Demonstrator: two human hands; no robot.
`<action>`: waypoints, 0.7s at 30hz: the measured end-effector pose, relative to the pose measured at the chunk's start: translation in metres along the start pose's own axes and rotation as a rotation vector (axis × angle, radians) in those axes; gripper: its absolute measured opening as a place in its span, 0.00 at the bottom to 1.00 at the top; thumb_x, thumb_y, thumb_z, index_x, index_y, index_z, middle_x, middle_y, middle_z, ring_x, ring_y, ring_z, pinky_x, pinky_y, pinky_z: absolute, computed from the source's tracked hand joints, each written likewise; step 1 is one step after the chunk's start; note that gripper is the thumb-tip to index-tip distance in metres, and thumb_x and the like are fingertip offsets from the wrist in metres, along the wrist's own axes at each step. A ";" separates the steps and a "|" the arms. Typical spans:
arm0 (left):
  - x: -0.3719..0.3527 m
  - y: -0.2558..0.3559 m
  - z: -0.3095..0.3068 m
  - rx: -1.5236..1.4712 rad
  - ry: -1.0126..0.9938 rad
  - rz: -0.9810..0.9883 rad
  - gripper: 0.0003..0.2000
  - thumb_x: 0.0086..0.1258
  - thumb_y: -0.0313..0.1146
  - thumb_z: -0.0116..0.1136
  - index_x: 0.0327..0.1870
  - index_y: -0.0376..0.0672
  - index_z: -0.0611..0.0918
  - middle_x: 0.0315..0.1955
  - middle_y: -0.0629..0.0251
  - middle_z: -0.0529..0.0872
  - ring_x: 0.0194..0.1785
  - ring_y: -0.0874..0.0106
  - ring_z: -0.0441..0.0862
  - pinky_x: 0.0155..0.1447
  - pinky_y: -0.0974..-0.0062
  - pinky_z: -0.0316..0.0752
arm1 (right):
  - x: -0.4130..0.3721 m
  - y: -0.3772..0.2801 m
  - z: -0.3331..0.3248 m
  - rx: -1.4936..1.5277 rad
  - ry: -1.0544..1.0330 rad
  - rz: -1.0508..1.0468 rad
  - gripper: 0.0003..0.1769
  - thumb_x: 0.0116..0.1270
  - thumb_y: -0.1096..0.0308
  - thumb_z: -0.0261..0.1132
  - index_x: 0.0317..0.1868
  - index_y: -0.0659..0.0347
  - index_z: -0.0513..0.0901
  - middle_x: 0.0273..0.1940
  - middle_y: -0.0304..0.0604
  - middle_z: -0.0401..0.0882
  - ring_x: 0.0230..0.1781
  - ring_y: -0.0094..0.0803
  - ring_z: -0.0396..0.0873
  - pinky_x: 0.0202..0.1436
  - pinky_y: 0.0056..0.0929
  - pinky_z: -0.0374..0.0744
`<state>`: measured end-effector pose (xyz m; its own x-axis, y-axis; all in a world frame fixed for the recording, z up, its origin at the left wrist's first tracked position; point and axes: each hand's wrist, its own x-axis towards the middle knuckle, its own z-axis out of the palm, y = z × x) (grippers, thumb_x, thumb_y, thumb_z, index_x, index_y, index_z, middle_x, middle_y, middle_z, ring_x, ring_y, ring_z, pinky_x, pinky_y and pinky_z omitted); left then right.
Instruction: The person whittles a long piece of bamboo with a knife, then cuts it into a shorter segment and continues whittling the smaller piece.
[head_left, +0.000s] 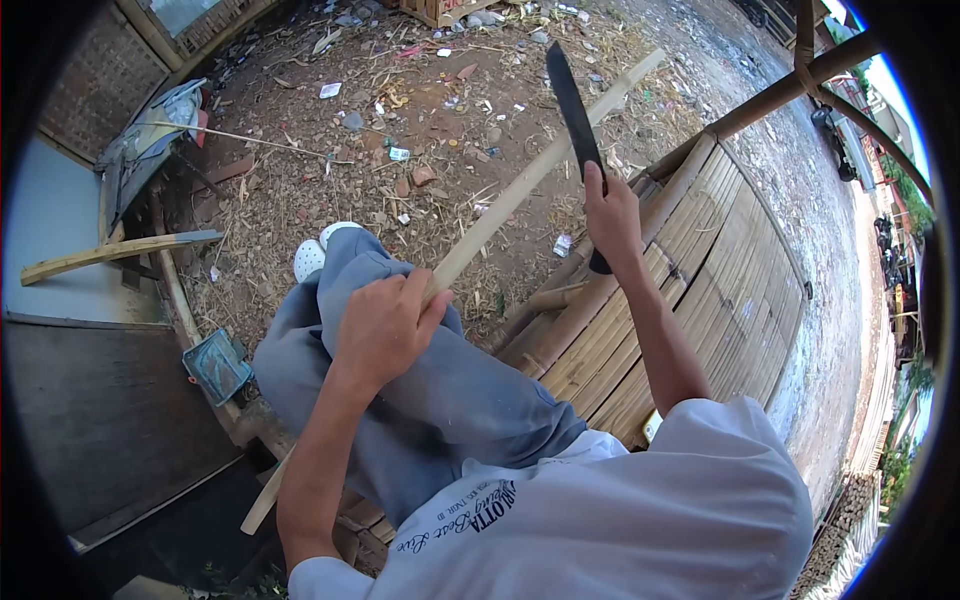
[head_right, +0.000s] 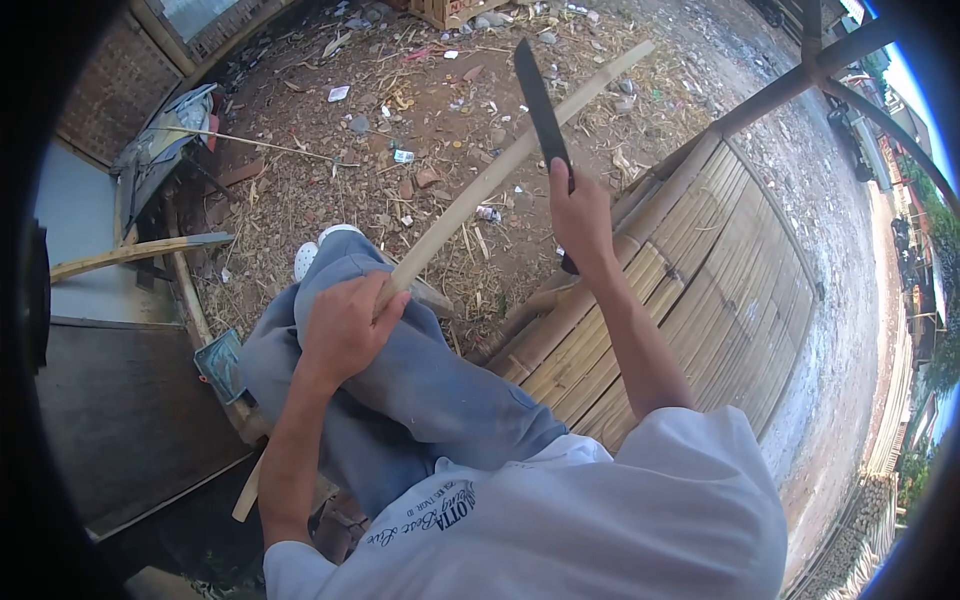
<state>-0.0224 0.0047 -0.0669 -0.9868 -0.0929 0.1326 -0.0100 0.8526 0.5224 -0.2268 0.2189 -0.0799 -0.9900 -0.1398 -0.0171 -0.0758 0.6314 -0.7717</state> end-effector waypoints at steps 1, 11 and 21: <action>0.000 0.001 -0.001 -0.006 -0.006 -0.007 0.11 0.68 0.38 0.61 0.37 0.39 0.79 0.24 0.55 0.82 0.28 0.53 0.80 0.32 0.58 0.71 | -0.030 -0.011 0.006 -0.033 -0.100 -0.077 0.24 0.76 0.54 0.52 0.34 0.70 0.77 0.19 0.52 0.76 0.20 0.45 0.75 0.29 0.42 0.71; 0.000 0.002 0.000 -0.019 0.029 0.009 0.11 0.68 0.38 0.61 0.37 0.38 0.79 0.24 0.55 0.82 0.28 0.53 0.81 0.32 0.58 0.71 | -0.085 -0.002 0.022 -0.132 -0.378 -0.909 0.22 0.74 0.60 0.56 0.60 0.65 0.65 0.29 0.46 0.74 0.26 0.54 0.78 0.33 0.46 0.77; -0.003 0.003 0.002 0.014 0.041 0.012 0.11 0.69 0.38 0.60 0.36 0.39 0.78 0.24 0.55 0.82 0.29 0.53 0.81 0.32 0.58 0.71 | -0.055 -0.008 -0.001 -0.416 -0.410 -0.583 0.21 0.76 0.55 0.54 0.55 0.66 0.69 0.20 0.55 0.77 0.19 0.52 0.79 0.23 0.49 0.75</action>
<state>-0.0202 0.0081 -0.0674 -0.9794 -0.1036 0.1731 -0.0011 0.8607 0.5092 -0.1715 0.2219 -0.0723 -0.6623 -0.7490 0.0208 -0.6818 0.5908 -0.4315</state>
